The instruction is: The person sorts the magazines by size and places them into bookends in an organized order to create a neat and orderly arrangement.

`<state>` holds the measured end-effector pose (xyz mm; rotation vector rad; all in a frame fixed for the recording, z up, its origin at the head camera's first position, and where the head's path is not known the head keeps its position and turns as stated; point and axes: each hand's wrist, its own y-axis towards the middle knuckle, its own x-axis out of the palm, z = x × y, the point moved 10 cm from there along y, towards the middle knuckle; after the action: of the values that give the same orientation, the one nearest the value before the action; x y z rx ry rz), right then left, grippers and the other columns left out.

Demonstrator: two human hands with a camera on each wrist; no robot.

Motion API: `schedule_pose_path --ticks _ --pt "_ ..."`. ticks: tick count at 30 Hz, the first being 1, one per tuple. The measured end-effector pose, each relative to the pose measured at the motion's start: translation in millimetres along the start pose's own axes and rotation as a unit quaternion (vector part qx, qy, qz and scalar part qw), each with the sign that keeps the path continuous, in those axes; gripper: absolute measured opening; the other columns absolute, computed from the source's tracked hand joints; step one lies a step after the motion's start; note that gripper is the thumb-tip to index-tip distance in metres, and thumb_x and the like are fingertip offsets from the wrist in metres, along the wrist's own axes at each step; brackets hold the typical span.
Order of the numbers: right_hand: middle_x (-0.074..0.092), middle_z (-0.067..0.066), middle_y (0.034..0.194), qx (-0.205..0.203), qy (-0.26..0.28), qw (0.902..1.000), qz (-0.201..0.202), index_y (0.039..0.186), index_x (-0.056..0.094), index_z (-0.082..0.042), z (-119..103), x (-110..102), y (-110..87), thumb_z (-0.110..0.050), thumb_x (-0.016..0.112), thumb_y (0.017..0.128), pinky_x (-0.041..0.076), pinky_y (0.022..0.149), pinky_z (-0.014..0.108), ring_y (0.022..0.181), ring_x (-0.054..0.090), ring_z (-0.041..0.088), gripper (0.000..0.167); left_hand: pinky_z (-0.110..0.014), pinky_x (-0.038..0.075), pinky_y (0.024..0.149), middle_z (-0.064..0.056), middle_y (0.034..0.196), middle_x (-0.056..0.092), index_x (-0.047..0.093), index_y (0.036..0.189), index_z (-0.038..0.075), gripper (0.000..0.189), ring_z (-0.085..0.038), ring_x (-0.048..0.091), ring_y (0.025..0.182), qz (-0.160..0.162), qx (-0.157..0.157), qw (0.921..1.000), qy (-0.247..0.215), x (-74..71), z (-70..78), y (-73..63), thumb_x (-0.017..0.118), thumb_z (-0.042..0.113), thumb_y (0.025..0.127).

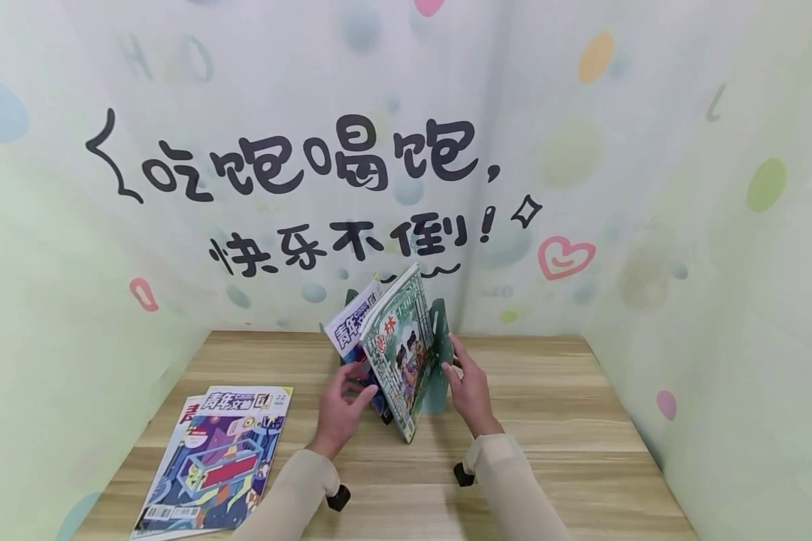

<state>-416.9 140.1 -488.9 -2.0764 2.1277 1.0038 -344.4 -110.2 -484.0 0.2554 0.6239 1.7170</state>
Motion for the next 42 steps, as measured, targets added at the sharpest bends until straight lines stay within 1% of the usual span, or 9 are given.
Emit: schedule_pose_path --ticks 2,7,12,17,22,27,32,37,42 --pt "0.050 0.023 0.139 -0.002 0.001 1.0000 0.001 0.149 0.039 -0.015 -0.3 0.0 0.2 -0.005 0.061 0.095 0.055 0.081 0.051 0.112 0.058 0.044 0.060 -0.027 0.056 0.062 -0.019 0.109 0.064 0.056 0.125 0.000 0.045 -0.023 0.064 0.078 -0.007 -0.003 1.0000 0.001 2.0 1.4 0.6 0.074 0.015 0.087" --pt "0.049 0.021 0.140 -0.002 0.002 1.0000 0.000 0.150 0.039 -0.020 0.3 0.1 -0.9 -0.007 0.061 0.095 0.056 0.080 0.050 0.113 0.058 0.043 0.061 -0.027 0.056 0.063 -0.016 0.109 0.065 0.056 0.127 0.003 0.050 -0.021 0.064 0.078 -0.020 -0.007 0.9997 0.016 6.9 0.5 1.2 0.076 0.024 0.086" --pt "0.050 0.021 0.140 -0.007 0.010 0.9999 0.001 0.150 0.039 -0.023 0.0 0.2 -1.1 -0.006 0.060 0.095 0.057 0.078 0.047 0.114 0.058 0.042 0.061 -0.027 0.057 0.064 -0.011 0.110 0.066 0.056 0.129 0.009 0.053 -0.027 0.065 0.078 -0.035 0.001 0.9991 0.022 14.1 -2.0 0.8 0.078 0.024 0.083" --pt "0.050 0.022 0.139 -0.012 0.011 0.9999 0.003 0.149 0.040 -0.020 0.0 -0.4 -0.4 -0.005 0.061 0.095 0.057 0.077 0.046 0.114 0.058 0.043 0.060 -0.032 0.058 0.068 -0.010 0.118 0.064 0.052 0.137 0.014 0.061 -0.034 0.066 0.085 -0.062 -0.012 0.9975 0.031 22.6 -4.2 1.1 0.078 0.023 0.083" --pt "0.049 0.021 0.141 -0.011 0.007 0.9999 -0.003 0.149 0.039 -0.016 1.1 1.0 0.4 -0.004 0.060 0.095 0.057 0.077 0.047 0.113 0.058 0.043 0.059 -0.030 0.058 0.071 -0.013 0.118 0.065 0.048 0.142 0.015 0.066 -0.028 0.068 0.088 -0.091 -0.030 0.9945 0.041 29.9 -4.4 2.0 0.078 0.022 0.083" --pt "0.047 0.018 0.144 -0.002 -0.001 1.0000 -0.008 0.150 0.039 -0.020 3.0 1.1 0.9 -0.006 0.060 0.096 0.056 0.079 0.050 0.114 0.058 0.042 0.060 -0.028 0.058 0.071 -0.016 0.112 0.068 0.050 0.140 0.009 0.065 -0.023 0.068 0.090 -0.109 -0.035 0.9922 0.050 35.8 -5.2 3.1 0.078 0.018 0.083" --pt "0.047 0.018 0.144 0.005 -0.001 0.9999 -0.011 0.150 0.039 -0.021 4.1 0.9 1.4 -0.007 0.060 0.096 0.057 0.078 0.049 0.115 0.057 0.042 0.060 -0.036 0.059 0.072 -0.016 0.107 0.070 0.054 0.136 0.005 0.061 -0.023 0.069 0.090 -0.106 -0.014 0.9927 0.056 37.6 -1.3 4.9 0.079 0.015 0.082" --pt "0.048 0.019 0.143 0.002 0.001 1.0000 -0.008 0.150 0.039 -0.018 2.6 0.2 0.8 -0.006 0.061 0.095 0.057 0.077 0.049 0.114 0.058 0.042 0.059 -0.042 0.059 0.070 -0.020 0.102 0.070 0.058 0.133 0.003 0.057 -0.028 0.070 0.087 -0.093 0.008 0.9947 0.044 39.0 2.6 5.2 0.079 0.013 0.081" --pt "0.048 0.019 0.142 0.000 0.002 1.0000 -0.006 0.149 0.039 -0.016 1.4 0.1 0.5 -0.006 0.062 0.095 0.056 0.078 0.051 0.113 0.058 0.042 0.060 -0.042 0.059 0.068 -0.022 0.100 0.070 0.059 0.130 0.003 0.055 -0.030 0.070 0.084 -0.080 0.022 0.9956 0.044 41.3 4.9 4.2 0.080 0.013 0.080"
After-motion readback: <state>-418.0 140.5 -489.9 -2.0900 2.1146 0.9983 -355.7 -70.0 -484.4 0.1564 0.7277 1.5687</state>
